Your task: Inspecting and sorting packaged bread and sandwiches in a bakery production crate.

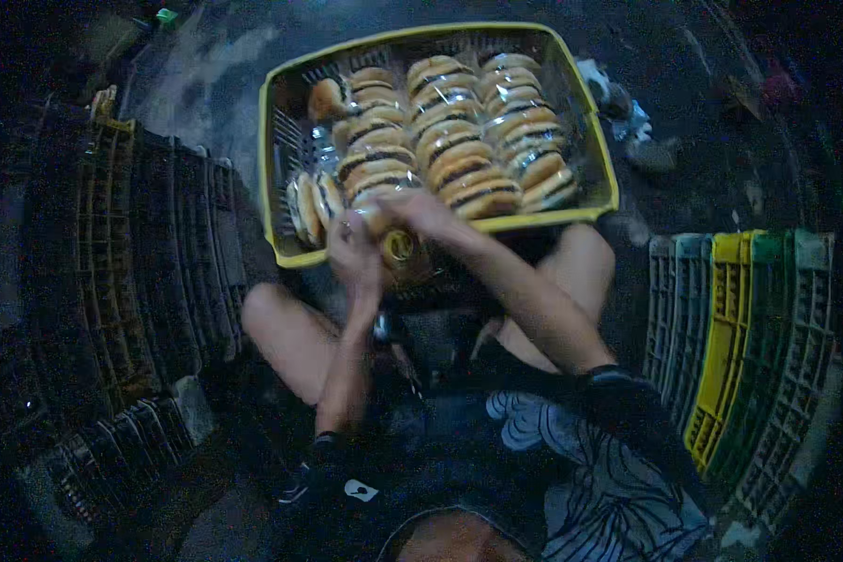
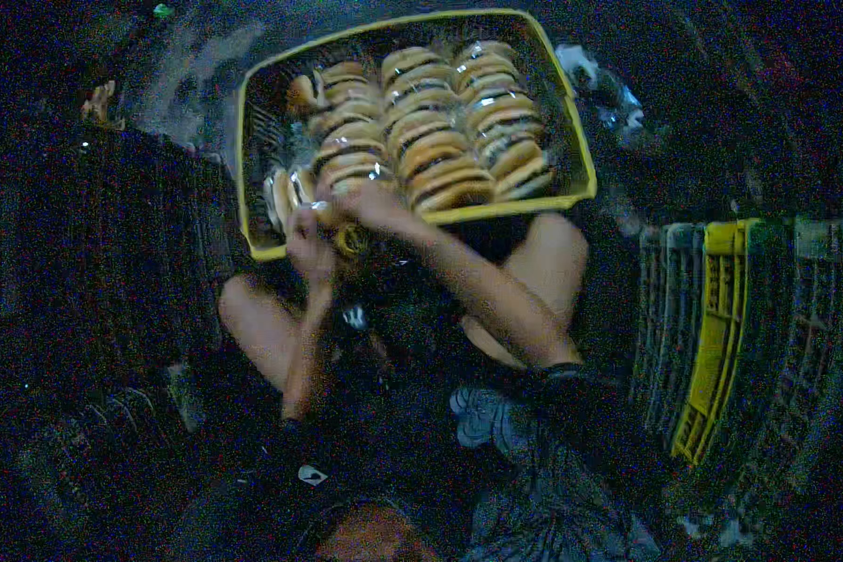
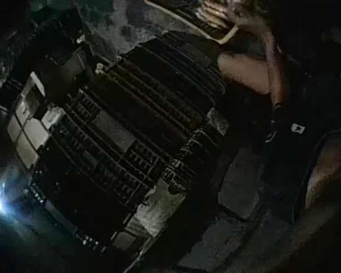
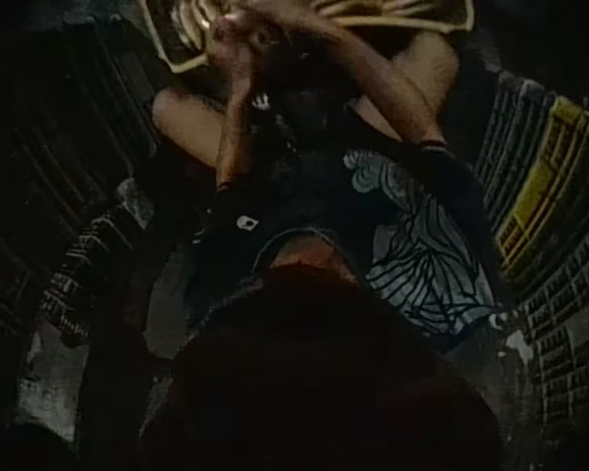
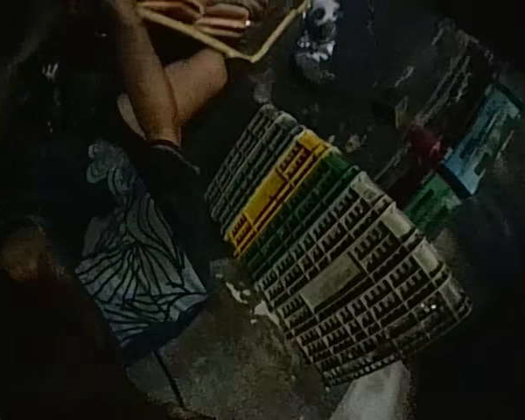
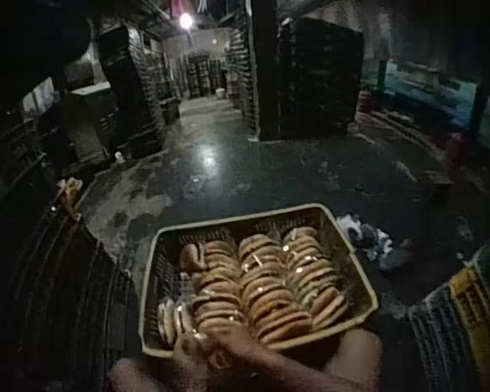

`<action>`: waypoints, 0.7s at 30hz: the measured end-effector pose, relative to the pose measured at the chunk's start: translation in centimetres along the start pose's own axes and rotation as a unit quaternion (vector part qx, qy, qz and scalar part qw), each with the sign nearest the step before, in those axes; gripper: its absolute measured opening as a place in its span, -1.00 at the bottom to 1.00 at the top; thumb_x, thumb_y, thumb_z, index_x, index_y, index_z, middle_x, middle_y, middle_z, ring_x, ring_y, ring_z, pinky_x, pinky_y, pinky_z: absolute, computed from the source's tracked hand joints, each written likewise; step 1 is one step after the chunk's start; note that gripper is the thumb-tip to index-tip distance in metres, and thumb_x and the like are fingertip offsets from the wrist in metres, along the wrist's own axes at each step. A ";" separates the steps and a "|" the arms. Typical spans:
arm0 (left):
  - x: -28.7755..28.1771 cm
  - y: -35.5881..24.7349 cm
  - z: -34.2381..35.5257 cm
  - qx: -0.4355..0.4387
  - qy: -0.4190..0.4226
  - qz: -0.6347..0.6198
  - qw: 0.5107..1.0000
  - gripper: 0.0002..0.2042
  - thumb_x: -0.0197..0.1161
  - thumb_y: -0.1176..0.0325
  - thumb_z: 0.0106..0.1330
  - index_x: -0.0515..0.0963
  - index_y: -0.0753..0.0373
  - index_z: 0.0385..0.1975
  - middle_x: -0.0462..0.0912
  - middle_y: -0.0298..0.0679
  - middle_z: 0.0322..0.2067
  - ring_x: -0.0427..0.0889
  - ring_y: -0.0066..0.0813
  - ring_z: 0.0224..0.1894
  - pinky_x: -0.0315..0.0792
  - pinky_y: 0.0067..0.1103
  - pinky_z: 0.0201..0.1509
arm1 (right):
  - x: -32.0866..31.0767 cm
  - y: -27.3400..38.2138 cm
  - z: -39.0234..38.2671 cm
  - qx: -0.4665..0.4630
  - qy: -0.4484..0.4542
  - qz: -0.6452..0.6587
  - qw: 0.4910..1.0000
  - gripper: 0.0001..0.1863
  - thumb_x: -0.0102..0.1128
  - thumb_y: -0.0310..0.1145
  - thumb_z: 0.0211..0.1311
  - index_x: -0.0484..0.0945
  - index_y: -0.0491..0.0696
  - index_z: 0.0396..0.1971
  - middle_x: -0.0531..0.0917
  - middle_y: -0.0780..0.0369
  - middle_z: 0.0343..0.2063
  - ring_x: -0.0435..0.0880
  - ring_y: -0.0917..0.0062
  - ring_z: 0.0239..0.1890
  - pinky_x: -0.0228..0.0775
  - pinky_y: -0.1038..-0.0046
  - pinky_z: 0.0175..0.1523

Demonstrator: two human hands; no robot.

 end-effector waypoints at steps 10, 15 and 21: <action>6.1 6.0 22.6 0.099 -0.132 0.382 0.909 -0.45 -0.05 -0.05 0.12 0.34 0.44 -0.22 0.33 0.16 -0.19 0.39 -0.11 -0.19 0.30 -0.37 -0.19 | 0.2 -4.0 -0.5 -0.168 -0.266 -0.361 0.878 -0.64 0.09 -0.20 -0.07 0.38 -0.16 -0.34 0.47 0.04 -0.43 0.44 0.18 -0.32 0.28 0.28 -0.24; 12.5 7.6 22.1 0.025 0.104 0.456 0.883 -0.38 -0.04 -0.05 0.09 0.17 0.42 -0.05 0.04 0.16 0.05 0.19 -0.03 0.05 0.19 -0.28 0.01 | 0.4 -3.9 -1.1 -0.156 -0.216 -0.408 0.873 -0.66 0.09 -0.21 -0.08 0.36 -0.14 -0.37 0.45 0.08 -0.38 0.40 0.24 -0.27 0.27 0.29 -0.19; 5.2 9.4 20.3 0.027 0.014 -0.069 0.997 -0.59 0.01 0.26 0.15 0.20 0.35 -0.05 0.30 -0.05 -0.07 0.35 -0.22 -0.09 0.24 -0.43 -0.04 | -1.6 -4.9 0.8 -0.105 -0.155 0.034 0.982 -0.52 -0.05 -0.05 0.09 0.36 -0.15 -0.15 0.49 0.18 -0.29 0.44 0.55 -0.20 0.29 0.47 -0.14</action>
Point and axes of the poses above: each hand's wrist, its own z-axis towards the middle knuckle, its own x-axis out of the palm, y = z × x, the point moved 1 cm from there along z, towards the middle knuckle
